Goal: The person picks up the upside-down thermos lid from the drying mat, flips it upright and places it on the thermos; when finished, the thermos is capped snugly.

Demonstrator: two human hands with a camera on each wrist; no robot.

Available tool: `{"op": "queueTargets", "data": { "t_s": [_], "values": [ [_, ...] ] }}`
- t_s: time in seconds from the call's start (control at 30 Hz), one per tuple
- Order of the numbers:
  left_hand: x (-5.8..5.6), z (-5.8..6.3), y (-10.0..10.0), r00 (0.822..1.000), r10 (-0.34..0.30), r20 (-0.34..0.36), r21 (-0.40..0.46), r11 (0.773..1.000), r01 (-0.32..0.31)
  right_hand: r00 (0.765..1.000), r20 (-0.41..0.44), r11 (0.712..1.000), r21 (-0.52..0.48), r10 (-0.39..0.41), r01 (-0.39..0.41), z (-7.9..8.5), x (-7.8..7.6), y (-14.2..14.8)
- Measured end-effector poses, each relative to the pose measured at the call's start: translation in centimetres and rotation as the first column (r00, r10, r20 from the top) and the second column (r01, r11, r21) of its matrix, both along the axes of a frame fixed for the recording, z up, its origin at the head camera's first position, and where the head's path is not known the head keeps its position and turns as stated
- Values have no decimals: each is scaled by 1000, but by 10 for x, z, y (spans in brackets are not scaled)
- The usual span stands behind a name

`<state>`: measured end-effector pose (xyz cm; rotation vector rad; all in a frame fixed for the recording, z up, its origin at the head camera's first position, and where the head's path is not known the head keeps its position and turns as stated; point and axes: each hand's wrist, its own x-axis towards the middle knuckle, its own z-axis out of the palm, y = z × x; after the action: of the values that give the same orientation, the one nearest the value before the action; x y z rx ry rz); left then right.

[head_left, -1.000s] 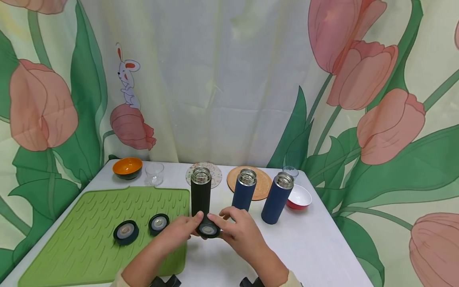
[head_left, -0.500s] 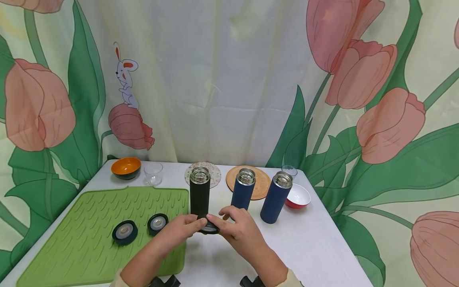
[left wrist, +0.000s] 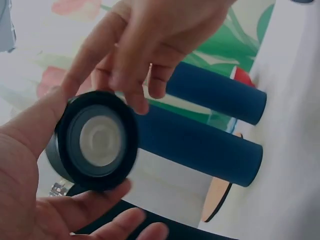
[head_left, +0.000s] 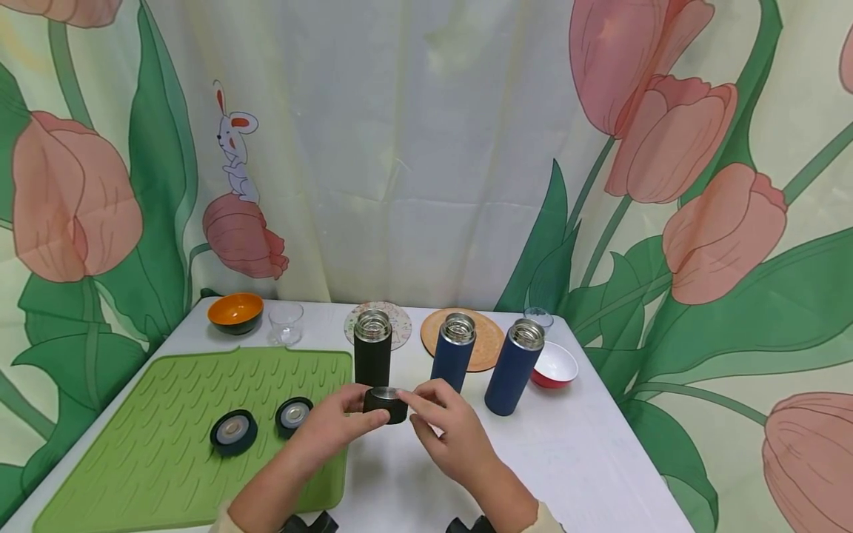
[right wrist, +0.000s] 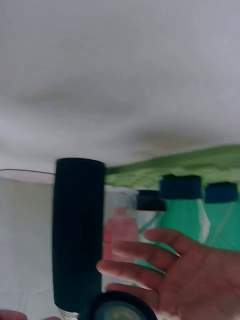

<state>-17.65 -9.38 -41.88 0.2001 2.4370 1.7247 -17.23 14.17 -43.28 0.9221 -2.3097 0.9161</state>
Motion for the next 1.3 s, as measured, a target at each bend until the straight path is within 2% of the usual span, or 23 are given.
{"op": "queueTargets", "data": {
  "t_s": [0.03,0.1,0.2,0.27,0.33,0.43,0.57,0.8,0.93,1.3],
  "values": [
    [0,-1,0,1000,17,-20,1,1000,-17,996,94,998,-60,-11,17,1,1,-1],
    [-1,-2,0,997,41,-61,4,999,-40,959,282,984,-160,-33,80,5,3,-2],
    [-1,-4,0,992,58,-113,14,998,-57,861,507,958,-228,-37,176,10,3,-5],
    [-2,-4,0,989,62,-133,15,998,-60,804,595,948,-246,-18,203,12,1,-6],
    [-2,-5,0,987,59,-149,14,998,-58,763,646,945,-254,5,208,13,-1,-7],
    [-2,-4,1,987,49,-154,3,999,-49,736,676,947,-260,38,189,13,-3,-8],
    [0,-4,2,986,24,-167,-12,1000,-26,737,673,951,-264,62,161,12,-3,-8],
    [1,-3,2,980,-5,-200,-77,997,-11,747,664,957,-243,46,158,10,-3,-9],
    [1,-5,2,975,-20,-223,-91,996,0,743,667,956,-250,55,154,10,-2,-9],
    [5,-5,3,973,5,-230,-93,995,-27,730,679,962,-243,80,121,8,-1,-9]
  ]
}}
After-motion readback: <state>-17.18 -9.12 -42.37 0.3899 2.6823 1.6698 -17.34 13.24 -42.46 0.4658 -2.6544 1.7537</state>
